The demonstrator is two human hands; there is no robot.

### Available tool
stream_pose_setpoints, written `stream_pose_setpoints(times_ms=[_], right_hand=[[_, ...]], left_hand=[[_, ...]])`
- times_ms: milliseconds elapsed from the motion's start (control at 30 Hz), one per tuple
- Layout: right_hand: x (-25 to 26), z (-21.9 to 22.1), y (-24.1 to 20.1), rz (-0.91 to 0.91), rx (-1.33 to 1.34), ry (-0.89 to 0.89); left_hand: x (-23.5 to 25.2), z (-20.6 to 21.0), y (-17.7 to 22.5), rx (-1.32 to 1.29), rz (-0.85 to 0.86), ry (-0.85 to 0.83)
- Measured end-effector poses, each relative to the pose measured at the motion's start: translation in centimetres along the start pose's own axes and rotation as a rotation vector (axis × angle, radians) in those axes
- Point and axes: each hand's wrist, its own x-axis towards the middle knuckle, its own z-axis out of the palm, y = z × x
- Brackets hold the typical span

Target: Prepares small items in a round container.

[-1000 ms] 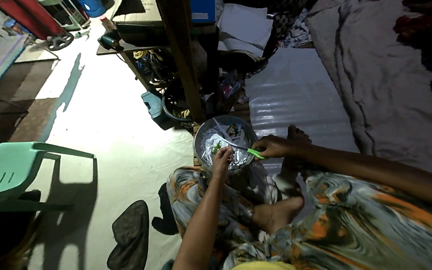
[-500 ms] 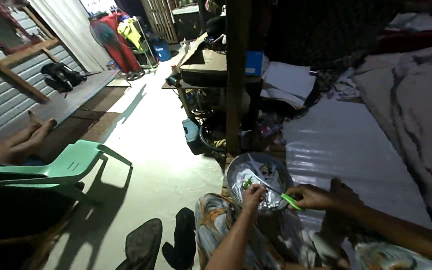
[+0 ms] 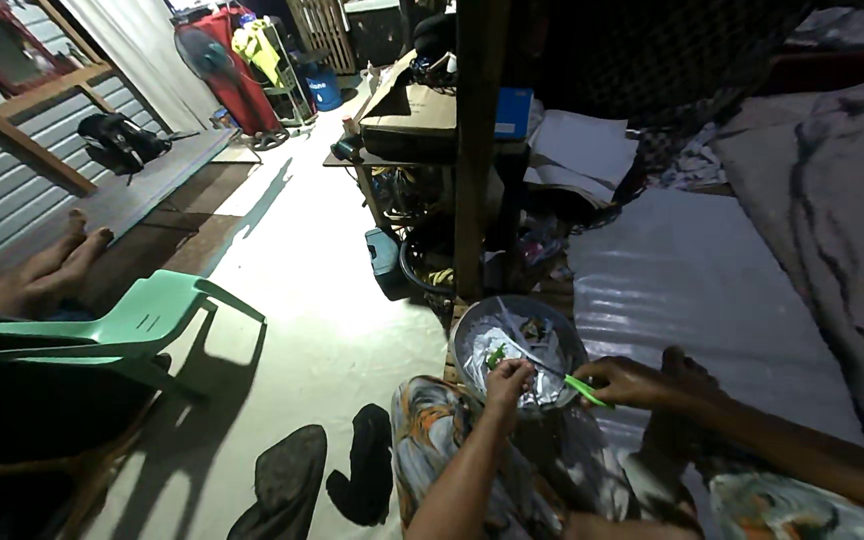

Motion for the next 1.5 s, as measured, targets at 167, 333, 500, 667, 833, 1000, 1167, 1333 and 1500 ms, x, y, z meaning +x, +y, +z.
stream_pose_setpoints(times_ms=[167,333,500,667,833,1000,1167,1333,1500], right_hand=[[0.2,0.1,0.2,0.003,0.012,0.023],[0.2,-0.2,-0.1,0.014,-0.004,0.038],[0.0,-0.2,0.0,-0.001,0.0,0.076],[-0.4,-0.6,-1.2,0.005,-0.001,0.103],[-0.8,-0.8,-1.5,-0.018,-0.018,0.115],[-0.5,-0.6,-0.9,-0.041,-0.008,0.107],[-0.3,-0.4,-0.7,-0.036,-0.002,0.104],[-0.2,-0.5,-0.7,-0.022,-0.016,0.095],[-0.6,-0.7,-1.2,-0.009,0.015,0.105]], left_hand=[[-0.1,0.1,0.3,0.007,-0.018,-0.019],[0.0,0.0,0.2,-0.025,-0.022,-0.053],[-0.2,0.2,0.3,-0.004,-0.036,-0.072],[-0.5,0.2,0.7,0.039,-0.033,-0.083],[-0.8,0.3,0.6,0.065,-0.033,-0.105],[-0.6,0.2,0.3,0.075,-0.032,-0.123],[-0.4,0.2,0.1,0.039,-0.041,-0.123],[-0.3,0.1,0.0,0.009,-0.038,-0.123],[-0.2,0.0,0.0,0.01,-0.029,-0.116]])
